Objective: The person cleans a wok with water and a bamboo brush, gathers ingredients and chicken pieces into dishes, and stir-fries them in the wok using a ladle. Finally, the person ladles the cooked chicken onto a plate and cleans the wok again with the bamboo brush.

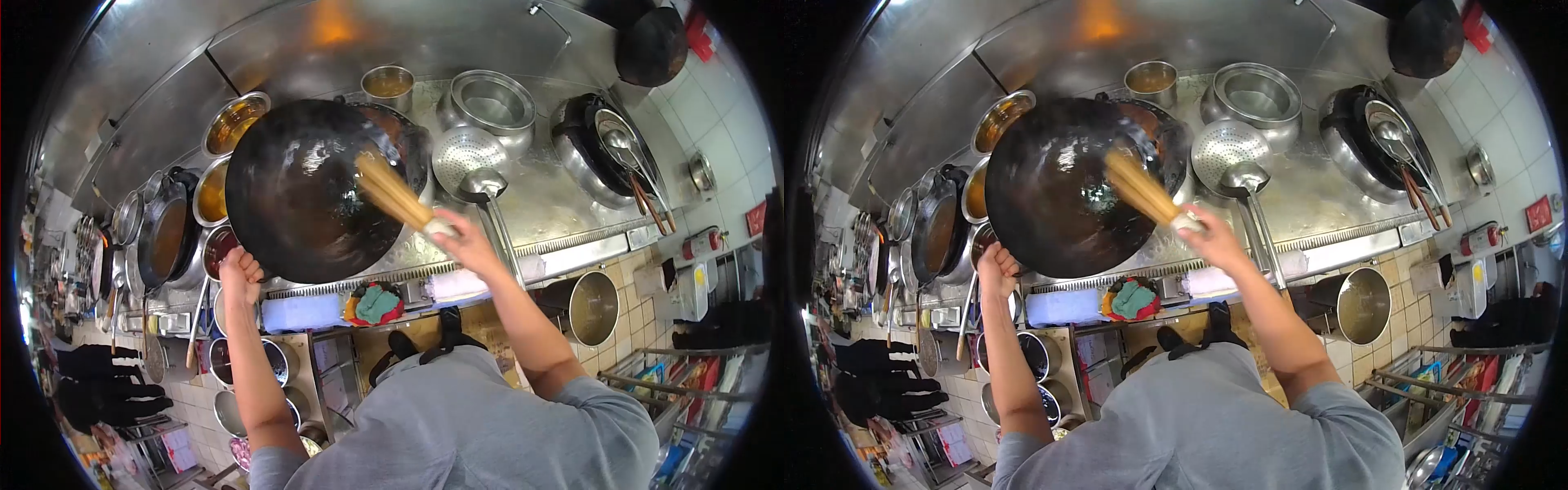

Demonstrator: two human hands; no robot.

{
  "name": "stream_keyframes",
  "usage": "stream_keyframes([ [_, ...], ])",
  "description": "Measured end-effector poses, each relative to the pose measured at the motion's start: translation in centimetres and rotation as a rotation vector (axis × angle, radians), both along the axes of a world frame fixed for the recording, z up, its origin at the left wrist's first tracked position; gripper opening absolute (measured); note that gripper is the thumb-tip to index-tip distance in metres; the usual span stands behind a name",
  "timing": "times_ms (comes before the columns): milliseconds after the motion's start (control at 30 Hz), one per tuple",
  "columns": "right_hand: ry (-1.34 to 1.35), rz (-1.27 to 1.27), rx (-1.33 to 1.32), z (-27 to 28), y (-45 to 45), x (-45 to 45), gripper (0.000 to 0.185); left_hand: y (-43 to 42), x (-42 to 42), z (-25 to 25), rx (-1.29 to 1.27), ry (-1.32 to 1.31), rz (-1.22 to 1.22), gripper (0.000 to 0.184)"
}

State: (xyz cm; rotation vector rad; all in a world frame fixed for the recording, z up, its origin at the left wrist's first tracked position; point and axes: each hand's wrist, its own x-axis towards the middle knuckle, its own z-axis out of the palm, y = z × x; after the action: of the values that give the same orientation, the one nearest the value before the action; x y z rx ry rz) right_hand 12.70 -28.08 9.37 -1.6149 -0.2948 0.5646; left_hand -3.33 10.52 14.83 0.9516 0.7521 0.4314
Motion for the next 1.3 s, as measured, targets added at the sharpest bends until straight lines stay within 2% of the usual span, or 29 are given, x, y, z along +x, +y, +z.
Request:
stream_keyframes([
  [67, -0.311, -0.09, -0.187, 0.0, -4.7, -0.4, 0.063, -0.2, 0.2, -2.7, -0.146, -0.017, 0.028, 0.032],
  [133, -0.323, -0.082, -0.528, 2.5, -8.0, -1.8, 0.06, -0.7, 0.8, -6.1, -0.337, -0.11, 0.06, 0.033],
  [167, -0.32, -0.084, -0.532, 2.8, -8.9, -1.8, 0.06, -1.4, 1.4, -7.2, -0.425, -0.142, 0.103, 0.032],
  [233, -0.298, 0.196, -0.97, 3.2, -10.1, -1.7, 0.056, -3.6, 3.0, -7.7, -0.55, -0.211, 0.165, 0.032],
  [367, -0.377, 0.391, -1.043, -2.0, -8.0, -1.0, 0.05, -8.1, 6.4, -8.9, -0.558, -0.335, 0.206, 0.03],
  [433, -0.333, 0.158, -0.993, -4.5, -7.3, -2.6, 0.043, -9.8, 7.7, -9.7, -0.553, -0.316, 0.261, 0.028],
  [500, -0.695, -0.097, -0.711, -7.8, -10.6, -4.3, 0.043, -11.1, 8.8, -10.9, -0.566, -0.316, 0.303, 0.025],
  [567, -0.697, -0.294, -0.84, -5.4, -13.5, -6.7, 0.042, -12.8, 9.3, -10.9, -0.605, -0.364, 0.312, 0.026],
  [600, -0.67, -0.357, -0.918, -6.1, -15.4, -7.8, 0.038, -13.5, 9.4, -10.9, -0.647, -0.41, 0.317, 0.026],
  [633, -0.549, -0.416, -1.014, -8.4, -17.1, -8.8, 0.033, -13.8, 9.3, -11.3, -0.628, -0.43, 0.271, 0.027],
  [667, -0.546, -0.418, -1.019, -11.6, -18.9, -9.2, 0.033, -14.1, 9.3, -11.4, -0.631, -0.426, 0.269, 0.027],
  [733, -0.005, -0.374, -0.669, -12.2, -19.3, -8.4, 0.031, -14.3, 9.4, -11.6, -0.677, -0.378, 0.271, 0.027],
  [767, -0.197, -0.277, -0.846, -12.0, -20.4, -7.5, 0.03, -13.7, 8.8, -12.9, -0.66, -0.371, 0.181, 0.025],
  [800, -0.441, -0.353, -0.809, -9.3, -19.4, -6.6, 0.026, -14.3, 8.3, -12.0, -0.659, -0.37, 0.185, 0.025],
  [867, -0.116, -0.303, -0.581, -6.5, -19.6, -3.8, 0.014, -15.3, 7.0, -8.7, -0.529, -0.093, 0.168, 0.024],
  [900, 0.194, -0.375, -0.313, -4.0, -18.4, -3.1, 0.014, -14.3, 5.5, -11.2, -0.572, -0.104, 0.115, 0.025],
  [933, 0.19, -0.376, -0.303, -3.9, -17.0, -1.6, 0.014, -14.2, 4.1, -11.4, -0.564, -0.11, 0.112, 0.025],
  [1000, 0.202, -0.527, -0.079, -4.4, -15.2, 1.7, 0.018, -14.8, 1.6, -12.0, -0.551, -0.155, -0.022, 0.025],
  [1067, -0.417, -0.557, -0.526, -10.6, -14.6, 8.9, 0.022, -16.0, -0.6, -11.8, -0.521, -0.135, -0.043, 0.025],
  [1100, -0.491, -0.575, -0.682, -8.2, -12.0, 11.1, 0.028, -16.7, -1.5, -11.9, -0.519, -0.136, -0.044, 0.025],
  [1133, -0.427, -0.637, -0.609, -6.7, -9.5, 13.3, 0.024, -17.5, -2.4, -11.9, -0.515, -0.125, -0.021, 0.024],
  [1167, -0.443, -0.713, -0.651, -8.1, -7.6, 16.7, 0.02, -18.2, -3.1, -11.9, -0.511, -0.114, 0.005, 0.024],
  [1200, -0.033, -0.458, -0.449, -4.3, -6.0, 18.6, 0.016, -18.8, -3.7, -12.0, -0.509, -0.118, 0.01, 0.024],
  [1233, 0.098, -0.552, -0.11, -5.6, -4.5, 22.0, 0.007, -19.3, -4.4, -11.9, -0.503, -0.118, 0.023, 0.024],
  [1267, 0.381, -0.58, 0.22, -3.7, -3.2, 24.8, 0.003, -19.7, -4.7, -11.8, -0.495, -0.12, 0.038, 0.024],
  [1300, 0.525, -0.419, 0.585, -1.2, -3.1, 27.2, 0.009, -20.1, -5.0, -11.2, -0.492, -0.132, 0.054, 0.021],
])
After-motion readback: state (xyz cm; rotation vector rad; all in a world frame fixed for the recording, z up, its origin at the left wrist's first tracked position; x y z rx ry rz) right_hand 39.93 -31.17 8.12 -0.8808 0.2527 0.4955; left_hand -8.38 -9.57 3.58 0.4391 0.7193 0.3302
